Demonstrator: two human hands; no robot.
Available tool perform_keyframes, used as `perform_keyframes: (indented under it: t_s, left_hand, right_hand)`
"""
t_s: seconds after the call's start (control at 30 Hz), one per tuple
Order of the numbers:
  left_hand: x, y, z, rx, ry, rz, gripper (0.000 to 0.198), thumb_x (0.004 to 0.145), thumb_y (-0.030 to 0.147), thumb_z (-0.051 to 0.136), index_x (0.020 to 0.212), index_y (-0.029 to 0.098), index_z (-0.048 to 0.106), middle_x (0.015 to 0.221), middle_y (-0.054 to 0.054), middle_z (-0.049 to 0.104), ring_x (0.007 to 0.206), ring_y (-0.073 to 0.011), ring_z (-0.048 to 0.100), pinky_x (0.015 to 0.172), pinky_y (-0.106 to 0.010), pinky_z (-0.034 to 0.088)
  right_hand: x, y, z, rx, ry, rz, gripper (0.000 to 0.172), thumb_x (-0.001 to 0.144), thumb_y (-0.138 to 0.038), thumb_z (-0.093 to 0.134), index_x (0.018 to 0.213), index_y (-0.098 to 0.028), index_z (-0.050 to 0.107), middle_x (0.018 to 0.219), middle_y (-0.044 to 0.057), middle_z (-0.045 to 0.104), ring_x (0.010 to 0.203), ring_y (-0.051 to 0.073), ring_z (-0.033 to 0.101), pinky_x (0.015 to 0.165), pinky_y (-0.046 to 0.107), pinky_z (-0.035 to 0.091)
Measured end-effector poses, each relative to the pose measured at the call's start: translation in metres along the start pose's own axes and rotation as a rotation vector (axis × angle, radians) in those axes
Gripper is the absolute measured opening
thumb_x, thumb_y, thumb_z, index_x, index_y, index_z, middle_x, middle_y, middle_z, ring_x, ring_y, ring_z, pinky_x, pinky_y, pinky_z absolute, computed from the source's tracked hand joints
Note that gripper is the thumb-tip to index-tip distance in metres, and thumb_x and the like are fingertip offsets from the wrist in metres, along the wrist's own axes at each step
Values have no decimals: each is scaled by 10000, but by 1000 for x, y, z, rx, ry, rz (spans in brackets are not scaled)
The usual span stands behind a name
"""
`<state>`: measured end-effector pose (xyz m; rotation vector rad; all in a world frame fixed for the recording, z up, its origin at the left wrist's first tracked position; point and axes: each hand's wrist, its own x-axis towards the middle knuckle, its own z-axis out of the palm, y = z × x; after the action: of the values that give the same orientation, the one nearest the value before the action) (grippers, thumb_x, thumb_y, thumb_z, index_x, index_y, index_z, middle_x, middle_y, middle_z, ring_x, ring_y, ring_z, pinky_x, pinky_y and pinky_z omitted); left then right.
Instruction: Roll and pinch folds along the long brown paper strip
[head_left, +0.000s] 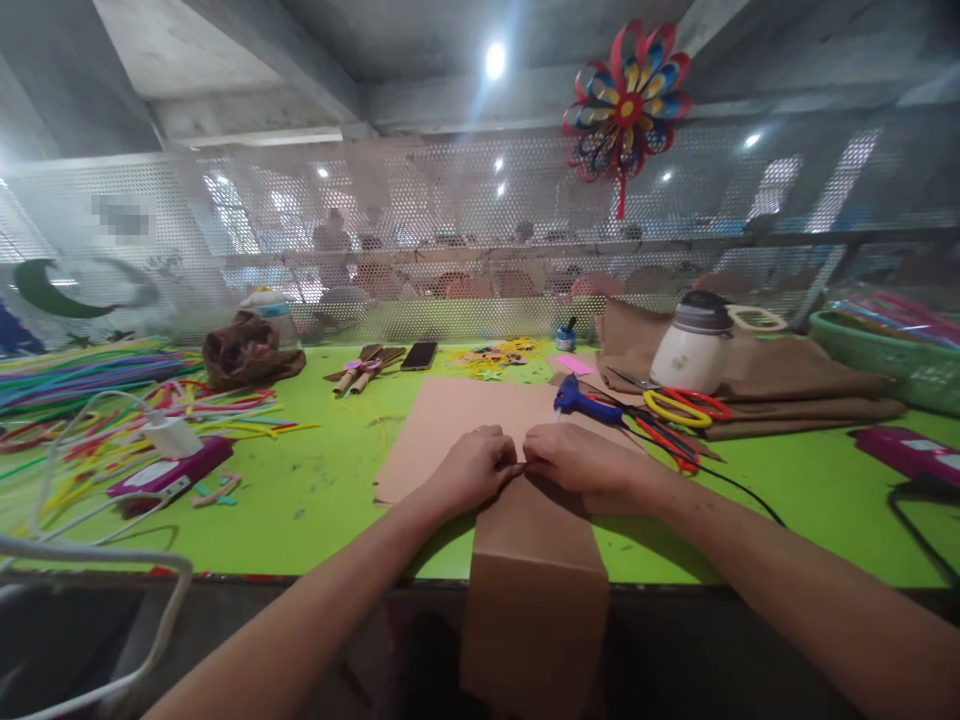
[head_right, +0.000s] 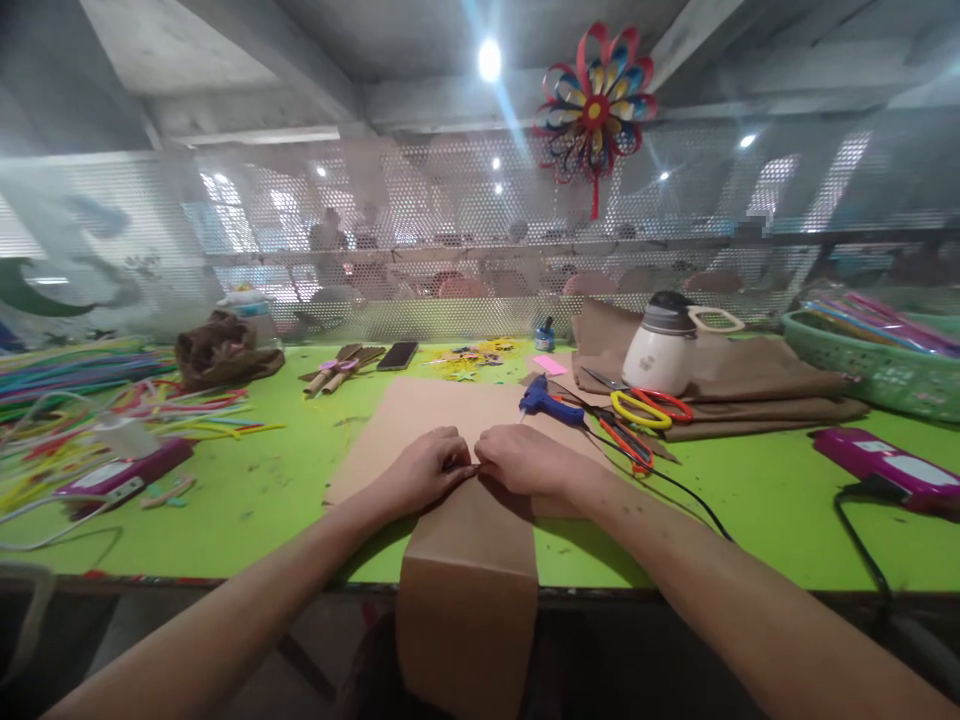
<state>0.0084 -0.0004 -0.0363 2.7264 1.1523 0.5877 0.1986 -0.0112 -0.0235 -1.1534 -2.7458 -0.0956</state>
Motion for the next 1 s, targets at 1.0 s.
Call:
perform_keyframes:
  t_s: [1.0]
  left_hand:
    - [-4,-8,-12,-133,-103,53,133,808,147,493,829,163,624,840,-37,560,760,-139,512,679,-240,399]
  right_hand:
    - [-33,20,-1,268,24,30,95,786,-146,514,840,-175,587,849,45,609,777,158,514,666,253,329]
